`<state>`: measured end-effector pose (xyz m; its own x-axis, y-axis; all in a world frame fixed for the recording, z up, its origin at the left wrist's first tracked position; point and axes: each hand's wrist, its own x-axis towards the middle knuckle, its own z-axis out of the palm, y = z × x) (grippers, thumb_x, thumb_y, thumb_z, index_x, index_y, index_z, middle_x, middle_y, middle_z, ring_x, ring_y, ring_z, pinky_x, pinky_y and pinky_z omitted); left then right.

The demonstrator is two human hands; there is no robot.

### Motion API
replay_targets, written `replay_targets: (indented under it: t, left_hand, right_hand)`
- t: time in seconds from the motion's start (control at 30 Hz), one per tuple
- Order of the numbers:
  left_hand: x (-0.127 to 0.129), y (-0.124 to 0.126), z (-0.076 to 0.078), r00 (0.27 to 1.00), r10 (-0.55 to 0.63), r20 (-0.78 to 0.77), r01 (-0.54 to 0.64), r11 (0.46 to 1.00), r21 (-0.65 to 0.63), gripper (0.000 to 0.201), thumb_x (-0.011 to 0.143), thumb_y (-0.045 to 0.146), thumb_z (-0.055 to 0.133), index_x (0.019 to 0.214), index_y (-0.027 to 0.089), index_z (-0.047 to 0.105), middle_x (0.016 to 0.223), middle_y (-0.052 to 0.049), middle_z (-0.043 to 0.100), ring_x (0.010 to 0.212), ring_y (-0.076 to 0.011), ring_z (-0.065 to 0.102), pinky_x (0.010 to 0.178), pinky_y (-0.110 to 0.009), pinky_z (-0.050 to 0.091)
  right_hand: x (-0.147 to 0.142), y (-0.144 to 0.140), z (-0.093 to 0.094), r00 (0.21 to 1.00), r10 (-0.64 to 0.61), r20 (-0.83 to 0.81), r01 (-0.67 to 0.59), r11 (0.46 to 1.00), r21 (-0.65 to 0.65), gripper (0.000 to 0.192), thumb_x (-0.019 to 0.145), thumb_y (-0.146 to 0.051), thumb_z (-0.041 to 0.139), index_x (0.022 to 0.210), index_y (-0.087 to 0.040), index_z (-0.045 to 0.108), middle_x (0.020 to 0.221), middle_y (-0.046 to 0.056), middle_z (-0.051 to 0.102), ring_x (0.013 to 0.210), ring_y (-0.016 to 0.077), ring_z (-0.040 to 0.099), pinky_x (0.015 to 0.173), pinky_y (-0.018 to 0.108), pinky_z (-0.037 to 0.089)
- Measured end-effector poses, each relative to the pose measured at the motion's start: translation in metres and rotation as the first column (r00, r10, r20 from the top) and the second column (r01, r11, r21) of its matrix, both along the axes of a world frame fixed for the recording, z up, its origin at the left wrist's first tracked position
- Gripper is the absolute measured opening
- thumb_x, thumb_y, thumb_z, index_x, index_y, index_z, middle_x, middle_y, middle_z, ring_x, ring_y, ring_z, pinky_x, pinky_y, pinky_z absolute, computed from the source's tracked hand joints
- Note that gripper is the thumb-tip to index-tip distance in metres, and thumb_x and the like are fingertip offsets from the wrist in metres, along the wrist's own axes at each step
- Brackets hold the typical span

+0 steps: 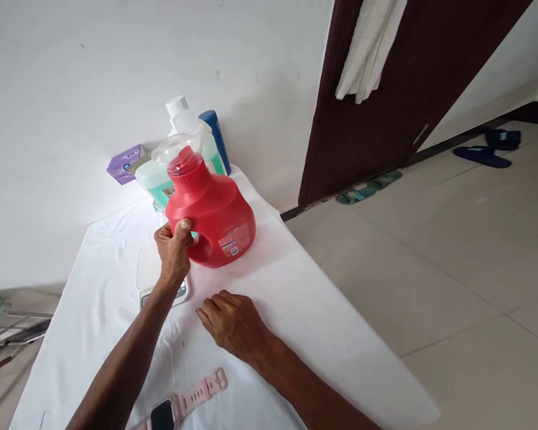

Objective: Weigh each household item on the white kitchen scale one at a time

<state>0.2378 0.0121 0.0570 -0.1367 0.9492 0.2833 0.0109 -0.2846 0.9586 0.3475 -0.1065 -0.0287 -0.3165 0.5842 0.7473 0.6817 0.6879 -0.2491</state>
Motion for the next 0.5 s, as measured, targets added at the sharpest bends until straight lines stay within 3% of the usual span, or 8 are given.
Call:
replay_targets:
  t: [0.27, 0.5]
  left_hand:
    - [0.005, 0.005, 0.007, 0.998, 0.066, 0.020, -0.065, 0.997, -0.042, 0.060, 0.063, 0.068, 0.087, 0.058, 0.020, 0.051, 0.055, 0.005, 0.036, 0.055, -0.0086, 0.030, 0.053, -0.026, 0.034]
    - [-0.006, 0.002, 0.010, 0.997, -0.077, 0.005, 0.077, 0.991, -0.106, 0.059, 0.068, 0.072, 0.086, 0.068, 0.019, 0.060, 0.062, 0.002, 0.047, 0.061, -0.0114, 0.042, 0.059, -0.028, 0.040]
  right_hand:
    - [0.004, -0.002, -0.004, 0.999, 0.033, 0.006, -0.032, 0.995, -0.096, 0.043, 0.110, -0.013, 0.050, 0.068, -0.021, 0.055, 0.059, -0.002, 0.056, 0.055, 0.0127, 0.047, 0.057, 0.030, 0.033]
    - [0.009, 0.004, -0.010, 0.990, 0.026, -0.139, -0.071, 0.942, -0.327, 0.042, 0.110, -0.025, 0.052, 0.069, -0.024, 0.043, 0.058, -0.005, 0.048, 0.050, 0.0108, 0.040, 0.052, 0.026, 0.034]
